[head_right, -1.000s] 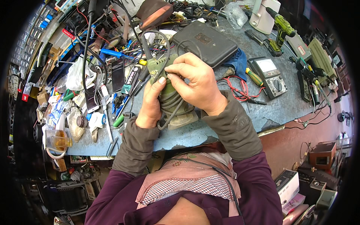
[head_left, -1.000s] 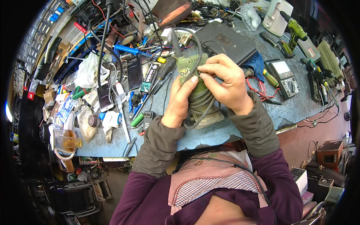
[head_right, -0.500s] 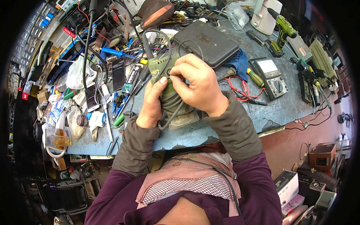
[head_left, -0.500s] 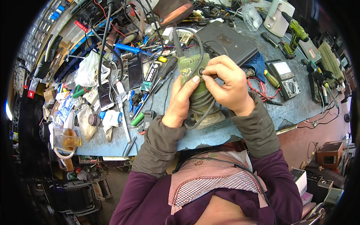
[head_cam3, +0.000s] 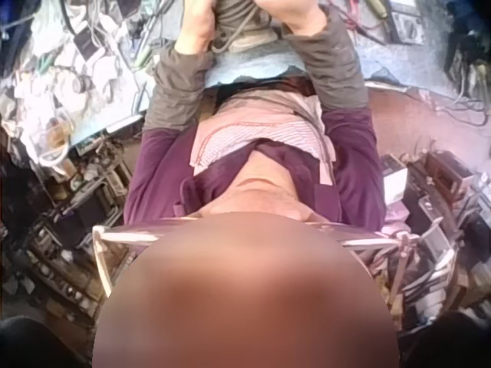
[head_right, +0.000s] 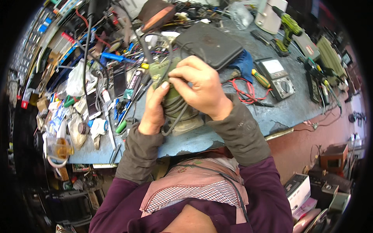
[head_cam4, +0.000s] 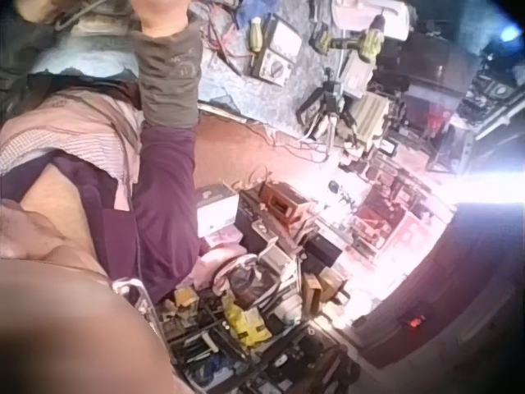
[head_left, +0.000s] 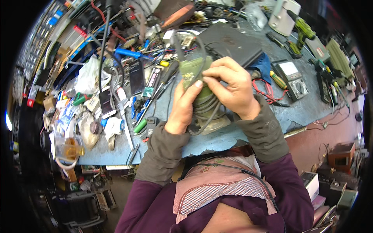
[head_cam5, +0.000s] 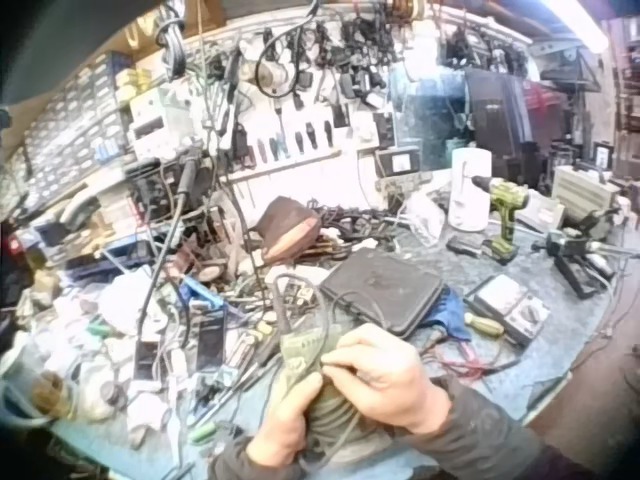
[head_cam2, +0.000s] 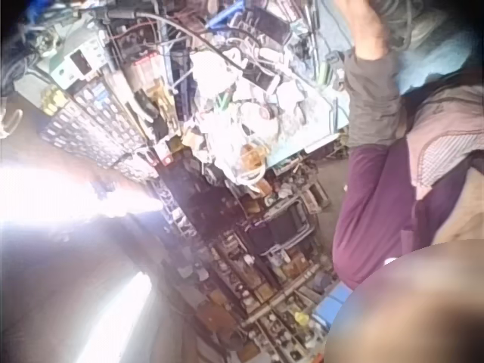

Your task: The person cleans a green angle grinder with a blue cloth, then uses a multimeter to test the tool's electrical continuity. They manipulate the grinder's cord and body while checking readings on the multimeter.

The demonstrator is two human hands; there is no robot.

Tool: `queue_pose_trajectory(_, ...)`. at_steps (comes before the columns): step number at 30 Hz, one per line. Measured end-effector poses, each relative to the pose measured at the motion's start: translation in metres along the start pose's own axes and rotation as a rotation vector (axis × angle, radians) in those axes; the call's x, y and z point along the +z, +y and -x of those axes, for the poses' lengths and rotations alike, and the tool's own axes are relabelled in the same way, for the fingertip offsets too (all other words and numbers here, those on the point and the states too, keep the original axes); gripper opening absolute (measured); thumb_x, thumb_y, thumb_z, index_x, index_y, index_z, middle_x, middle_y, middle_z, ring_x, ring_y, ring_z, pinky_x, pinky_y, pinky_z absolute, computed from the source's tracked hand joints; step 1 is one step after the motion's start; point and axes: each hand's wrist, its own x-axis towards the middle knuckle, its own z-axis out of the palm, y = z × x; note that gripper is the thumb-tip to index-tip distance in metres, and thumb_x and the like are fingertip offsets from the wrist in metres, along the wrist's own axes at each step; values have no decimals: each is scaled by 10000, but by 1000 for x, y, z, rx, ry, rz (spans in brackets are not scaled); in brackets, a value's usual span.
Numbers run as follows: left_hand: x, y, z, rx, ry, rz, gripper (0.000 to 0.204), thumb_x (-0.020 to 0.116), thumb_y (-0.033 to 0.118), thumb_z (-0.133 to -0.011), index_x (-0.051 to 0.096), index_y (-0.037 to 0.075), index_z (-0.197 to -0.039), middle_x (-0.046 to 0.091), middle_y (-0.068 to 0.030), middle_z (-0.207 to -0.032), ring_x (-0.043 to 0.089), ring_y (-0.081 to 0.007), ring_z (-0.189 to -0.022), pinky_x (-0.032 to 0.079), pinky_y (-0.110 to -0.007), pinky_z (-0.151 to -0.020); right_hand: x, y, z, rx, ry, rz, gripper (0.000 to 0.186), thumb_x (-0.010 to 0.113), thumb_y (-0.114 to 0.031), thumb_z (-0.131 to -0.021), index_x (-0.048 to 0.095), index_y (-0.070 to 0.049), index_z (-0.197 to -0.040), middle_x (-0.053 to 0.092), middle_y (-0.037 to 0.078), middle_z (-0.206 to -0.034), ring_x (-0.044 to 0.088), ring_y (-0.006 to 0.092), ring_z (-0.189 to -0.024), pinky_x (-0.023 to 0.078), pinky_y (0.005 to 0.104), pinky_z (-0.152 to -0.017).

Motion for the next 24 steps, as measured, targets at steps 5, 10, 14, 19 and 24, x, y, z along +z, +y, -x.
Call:
queue_pose_trajectory(5, 0, -1, 0, -15, 17, 43, 539, 676, 311, -1097, 609, -32, -1507, 709, -124, -1398, 695, -203, -1243, 538, -345, -1094, 4, 1, 0, -87, 61, 86, 157, 843, -9, -874, 810, -9, -1027, 737, 131, -973, 745, 309, -861, 610, 394, -758)
queue_pose_trajectory(10, -4, 1, 0, -9, -15, 6, 564, 642, 337, -1097, 599, -35, -1518, 698, -145, -1427, 704, -231, -1273, 549, -369, -1116, 5, 3, -1, -87, 47, 105, 114, 840, -41, -881, 777, -18, -973, 723, 112, -948, 726, 322, -861, 602, 409, -758)
queue_pose_trajectory(14, -1, 1, 0, -12, 38, -6, 558, 663, 330, -1088, 608, -31, -1511, 714, -134, -1402, 702, -208, -1247, 548, -351, -1092, 2, 2, -2, -120, 46, 105, 120, 831, -17, -870, 781, -12, -979, 721, 116, -947, 725, 316, -850, 600, 409, -753)
queue_pose_trajectory(19, -2, 0, -1, -27, 21, 28, 518, 698, 336, -1087, 648, -17, -1463, 720, -104, -1371, 680, -185, -1226, 520, -345, -1084, 4, 1, 2, -92, 48, 129, 153, 855, 0, -860, 789, 0, -998, 735, 123, -967, 733, 310, -861, 607, 401, -763)
queue_pose_trajectory(24, -1, 2, 1, -28, 22, 10, 517, 695, 343, -1089, 654, -17, -1458, 718, -98, -1367, 673, -175, -1222, 514, -334, -1077, 7, -2, 1, -110, 63, 151, 153, 857, 0, -860, 790, -1, -998, 733, 126, -962, 730, 311, -853, 607, 406, -759)
